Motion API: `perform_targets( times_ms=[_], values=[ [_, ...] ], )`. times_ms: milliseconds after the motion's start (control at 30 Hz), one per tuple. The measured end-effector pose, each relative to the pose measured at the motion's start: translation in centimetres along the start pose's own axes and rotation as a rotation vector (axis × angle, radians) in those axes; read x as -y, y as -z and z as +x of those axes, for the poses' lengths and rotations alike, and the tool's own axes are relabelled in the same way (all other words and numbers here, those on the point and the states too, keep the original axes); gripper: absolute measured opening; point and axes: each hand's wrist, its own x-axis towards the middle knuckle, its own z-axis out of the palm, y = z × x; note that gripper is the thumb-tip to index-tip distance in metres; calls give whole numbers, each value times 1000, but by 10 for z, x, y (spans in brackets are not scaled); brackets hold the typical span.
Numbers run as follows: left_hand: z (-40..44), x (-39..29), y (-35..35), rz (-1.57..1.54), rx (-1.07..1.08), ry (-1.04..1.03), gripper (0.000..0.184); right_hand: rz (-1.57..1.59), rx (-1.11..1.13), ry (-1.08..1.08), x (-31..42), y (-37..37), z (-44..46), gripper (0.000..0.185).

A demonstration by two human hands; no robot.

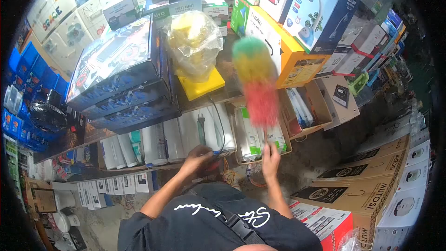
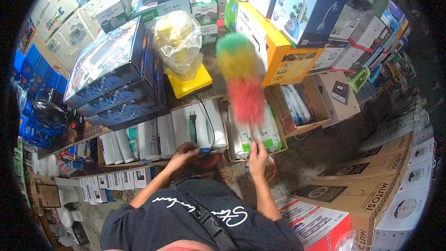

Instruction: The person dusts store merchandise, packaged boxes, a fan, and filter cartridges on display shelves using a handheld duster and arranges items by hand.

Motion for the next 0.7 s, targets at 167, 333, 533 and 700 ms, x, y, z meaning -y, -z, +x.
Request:
perform_targets(
  times_ms=[167, 333, 533, 700],
  values=[
    [2, 4, -12, -35, 148, -38, 33, 598, 205, -102, 84, -23, 87, 39],
    [-5, 31, 15, 168, 165, -231, 35, 1001, 341, -328, 79, -32, 77, 40],
    [-24, 55, 72, 79, 102, -120, 33, 783, 95, -585, 35, -6, -35, 39],
    [-23, 89, 122, 163, 161, -99, 30, 552, -284, -516, 63, -29, -105, 21]
  ],
)
